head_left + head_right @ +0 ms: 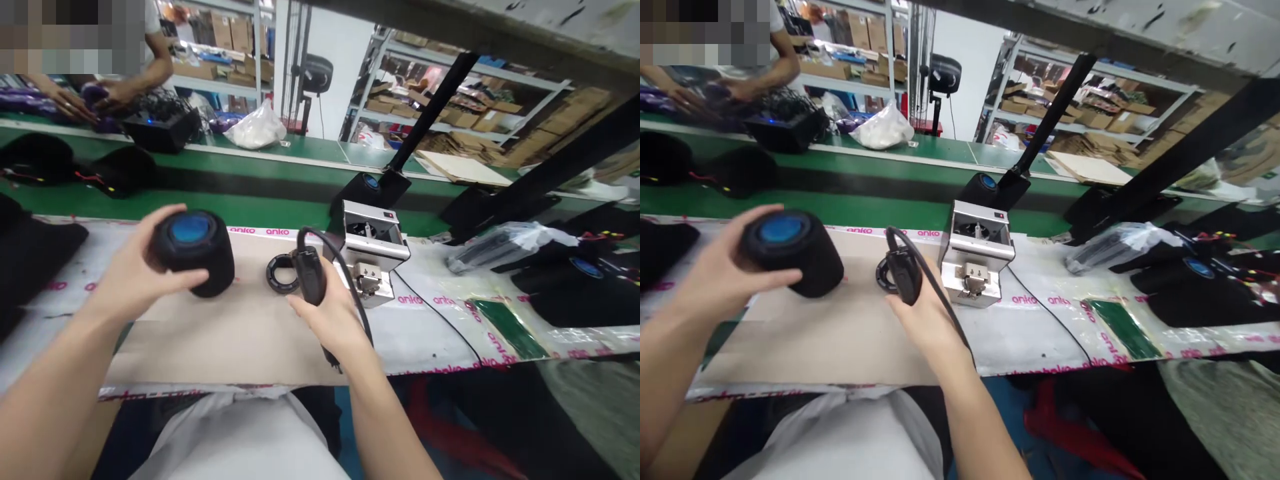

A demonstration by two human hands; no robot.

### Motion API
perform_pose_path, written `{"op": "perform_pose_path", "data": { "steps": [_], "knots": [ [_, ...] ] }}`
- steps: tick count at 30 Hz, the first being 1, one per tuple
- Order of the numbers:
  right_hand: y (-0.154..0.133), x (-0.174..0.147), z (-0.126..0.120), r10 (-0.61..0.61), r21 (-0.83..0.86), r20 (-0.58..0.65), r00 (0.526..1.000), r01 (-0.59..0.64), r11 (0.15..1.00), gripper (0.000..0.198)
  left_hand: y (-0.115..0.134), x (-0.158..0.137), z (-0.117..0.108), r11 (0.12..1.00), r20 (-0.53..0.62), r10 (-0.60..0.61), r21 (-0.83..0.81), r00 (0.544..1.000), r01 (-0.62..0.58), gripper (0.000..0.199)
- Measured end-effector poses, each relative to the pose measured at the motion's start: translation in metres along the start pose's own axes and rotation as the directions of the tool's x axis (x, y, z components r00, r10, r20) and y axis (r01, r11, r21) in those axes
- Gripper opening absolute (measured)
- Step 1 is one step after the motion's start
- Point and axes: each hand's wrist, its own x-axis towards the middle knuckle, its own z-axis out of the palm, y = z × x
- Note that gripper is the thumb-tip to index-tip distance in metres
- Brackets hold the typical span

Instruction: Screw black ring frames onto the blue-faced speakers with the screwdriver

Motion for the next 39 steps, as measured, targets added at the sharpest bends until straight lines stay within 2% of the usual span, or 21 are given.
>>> {"op": "perform_pose_path", "data": {
  "steps": [2,5,13,18,21,23,25,27,28,31,34,37,39],
  "knots": [
    [0.0,0.008,0.008,-0.002,-0.059,0.057,0.998,0.005,0.998,0.081,-0.009,-0.036,0.0,0.997,0.114,-0.04,-0.054,0.993,0.047,0.108],
    [-0.004,0.017,0.017,0.014,-0.155,0.116,0.993,0.004,0.988,0.088,-0.021,-0.067,0.007,0.997,0.207,0.004,-0.082,0.978,0.014,0.106],
    [0.002,0.028,0.025,0.046,-0.234,0.096,0.994,-0.023,0.972,0.077,-0.029,-0.083,0.016,0.997,0.155,0.056,-0.059,0.986,-0.047,0.104],
    [-0.008,0.023,0.014,0.059,-0.108,0.023,0.998,-0.056,0.993,0.072,-0.03,-0.088,0.022,0.991,0.118,0.126,-0.061,0.985,-0.119,0.102],
    [-0.031,0.009,0.006,0.063,0.016,0.068,0.996,-0.064,0.998,0.076,-0.033,-0.082,0.02,0.977,0.141,0.151,-0.171,0.978,-0.126,0.101],
    [-0.047,-0.001,0.006,0.027,0.122,0.16,0.987,-0.046,0.992,0.08,-0.035,-0.074,0.014,0.951,0.221,0.19,-0.283,0.956,-0.123,0.103],
    [-0.058,-0.008,0.011,-0.02,0.21,0.237,0.971,-0.031,0.977,0.078,-0.039,-0.066,0.007,0.922,0.336,0.237,-0.375,0.912,-0.101,0.104],
    [-0.063,-0.01,0.018,-0.053,0.294,0.263,0.963,-0.028,0.955,0.071,-0.041,-0.064,0.0,0.911,0.414,0.253,-0.407,0.874,-0.071,0.103],
    [-0.063,-0.011,0.022,-0.063,0.351,0.268,0.961,-0.037,0.936,0.068,-0.041,-0.066,-0.002,0.912,0.419,0.247,-0.405,0.874,-0.064,0.102],
    [-0.056,-0.012,0.034,-0.068,0.541,0.311,0.948,-0.118,0.833,0.066,-0.035,-0.082,-0.001,0.932,0.339,0.201,-0.357,0.919,-0.072,0.106],
    [-0.043,-0.013,0.042,-0.079,0.648,0.403,0.912,-0.223,0.728,0.069,-0.018,-0.1,0.01,0.974,0.178,0.051,-0.227,0.983,-0.009,0.122],
    [-0.032,-0.015,0.041,-0.1,0.698,0.388,0.916,-0.222,0.68,0.068,0.0,-0.101,0.02,0.983,0.066,-0.114,-0.135,0.991,0.123,0.123],
    [-0.028,-0.016,0.035,-0.116,0.722,0.324,0.939,-0.166,0.672,0.066,0.005,-0.095,0.019,0.988,0.102,-0.099,-0.106,0.99,0.11,0.113]
  ]
}}
